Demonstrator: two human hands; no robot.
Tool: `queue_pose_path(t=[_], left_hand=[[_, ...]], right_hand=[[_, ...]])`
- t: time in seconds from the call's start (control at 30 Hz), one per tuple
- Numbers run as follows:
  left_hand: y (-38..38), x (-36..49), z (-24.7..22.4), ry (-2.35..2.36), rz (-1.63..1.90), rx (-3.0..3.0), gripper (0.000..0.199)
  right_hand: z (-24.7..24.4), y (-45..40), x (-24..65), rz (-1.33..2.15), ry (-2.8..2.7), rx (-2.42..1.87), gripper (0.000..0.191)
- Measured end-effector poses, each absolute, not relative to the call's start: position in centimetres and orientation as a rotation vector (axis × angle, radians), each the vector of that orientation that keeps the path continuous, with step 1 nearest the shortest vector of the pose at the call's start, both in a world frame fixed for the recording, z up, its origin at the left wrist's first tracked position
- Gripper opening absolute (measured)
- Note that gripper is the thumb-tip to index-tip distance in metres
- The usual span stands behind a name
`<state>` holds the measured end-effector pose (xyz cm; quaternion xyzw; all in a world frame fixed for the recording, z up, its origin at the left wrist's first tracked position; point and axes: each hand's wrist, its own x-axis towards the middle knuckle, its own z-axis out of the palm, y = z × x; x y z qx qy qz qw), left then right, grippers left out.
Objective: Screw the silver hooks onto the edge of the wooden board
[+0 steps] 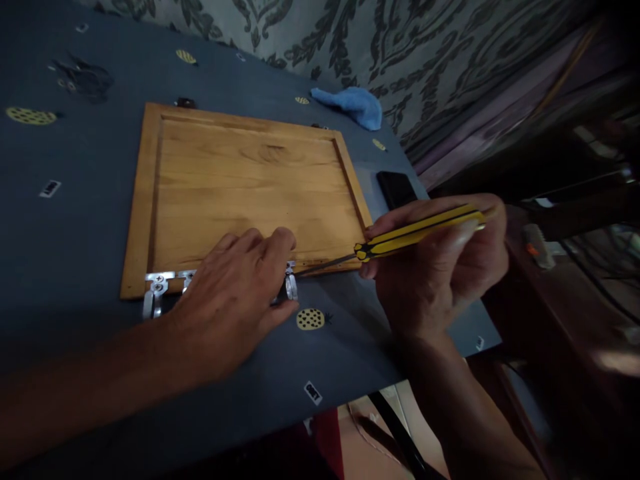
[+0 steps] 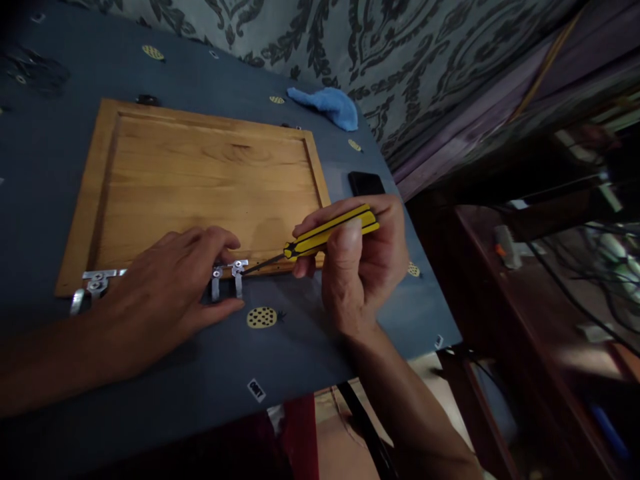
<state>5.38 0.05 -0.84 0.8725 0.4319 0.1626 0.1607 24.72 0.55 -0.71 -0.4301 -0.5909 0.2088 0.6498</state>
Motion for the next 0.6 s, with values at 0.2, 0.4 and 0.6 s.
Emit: queue_pose_path(t=[0.2, 0.4, 0.6], left_hand=[[0.1, 5.5, -0.8, 1.242, 0.437, 2.479, 0.038], [0.1, 5.3, -1.0, 1.205, 0.481, 2.501, 0.044], [0.0, 5.2, -1.1, 1.174, 0.513, 2.532, 0.045]], right_hand=[[-0.6, 0.4, 24.4, 0.444, -1.349, -0.998, 0.027], [-0.4, 0.2, 24.3, 0.463, -1.362, -0.947, 0.024], [0.6, -0.5, 23.8, 0.450, -1.454, -1.067, 0.037]])
